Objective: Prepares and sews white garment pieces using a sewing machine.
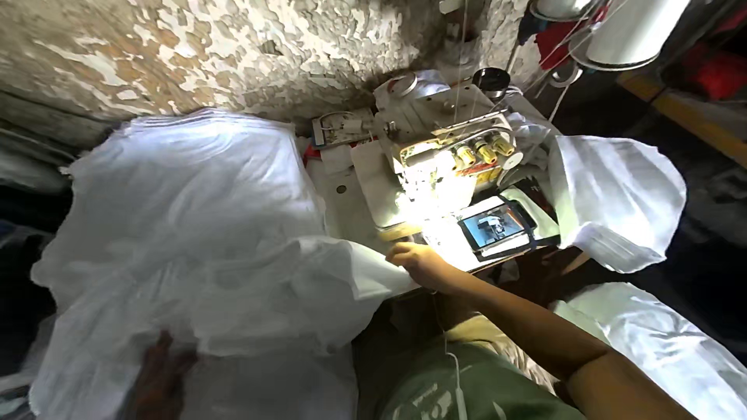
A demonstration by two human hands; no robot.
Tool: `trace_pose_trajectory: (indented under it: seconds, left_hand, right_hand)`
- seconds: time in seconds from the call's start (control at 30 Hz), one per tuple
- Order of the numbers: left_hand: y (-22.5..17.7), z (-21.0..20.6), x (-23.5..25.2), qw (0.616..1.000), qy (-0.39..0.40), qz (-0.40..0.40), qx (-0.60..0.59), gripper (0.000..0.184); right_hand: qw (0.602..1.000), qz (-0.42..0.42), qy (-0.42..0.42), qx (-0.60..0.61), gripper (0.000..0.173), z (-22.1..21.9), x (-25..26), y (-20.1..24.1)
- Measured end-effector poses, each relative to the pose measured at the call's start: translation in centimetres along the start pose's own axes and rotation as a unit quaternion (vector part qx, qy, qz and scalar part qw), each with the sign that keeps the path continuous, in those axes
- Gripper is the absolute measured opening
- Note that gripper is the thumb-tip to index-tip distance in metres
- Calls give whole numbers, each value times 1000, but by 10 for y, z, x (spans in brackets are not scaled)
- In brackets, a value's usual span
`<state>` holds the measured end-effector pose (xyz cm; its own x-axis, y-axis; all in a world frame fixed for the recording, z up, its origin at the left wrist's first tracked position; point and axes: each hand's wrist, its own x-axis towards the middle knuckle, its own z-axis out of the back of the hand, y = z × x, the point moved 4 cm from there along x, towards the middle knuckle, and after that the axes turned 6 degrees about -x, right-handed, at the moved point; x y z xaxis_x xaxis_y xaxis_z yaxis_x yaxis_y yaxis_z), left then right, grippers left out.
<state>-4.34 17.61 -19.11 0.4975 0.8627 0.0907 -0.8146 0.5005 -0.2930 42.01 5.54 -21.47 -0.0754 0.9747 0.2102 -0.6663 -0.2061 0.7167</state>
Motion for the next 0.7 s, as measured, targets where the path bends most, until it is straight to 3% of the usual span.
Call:
trace_pose_trajectory:
  seconds: [0.07, 0.17, 0.23, 0.4, 0.5, 0.57, 0.63, 0.7]
  left_hand:
    - [10, -1, -3, 999, 9, 30, -39, 31]
    - [-3, 32, 10, 990, -64, 108, -71, 29]
    - [-19, 50, 31, 987, -83, 129, -50, 26]
    - [-43, 48, 80, 995, -23, 98, 2, 27]
    - [-44, 40, 96, 998, -9, 62, 22, 26]
    - [-32, 34, 102, 993, 50, 101, 36, 30]
    - [-19, 25, 107, 977, 131, 155, 62, 31]
    - [-6, 20, 112, 962, 182, 188, 82, 31]
  right_hand:
    - [1000, -23, -11, -15, 22, -4, -2, -1]
    - [995, -47, -87, -12, 22, 0, 10, 6]
    - [999, -40, -31, -15, 24, -2, 25, 17]
    - [971, 120, 161, -127, 32, -57, 6, 49]
    - [967, 144, 160, -138, 39, -60, -14, 52]
    - [982, 125, 90, -111, 35, -48, -14, 50]
    - [992, 50, 15, -113, 29, -33, -4, 48]
    - [987, -67, 52, -136, 37, -27, 12, 42]
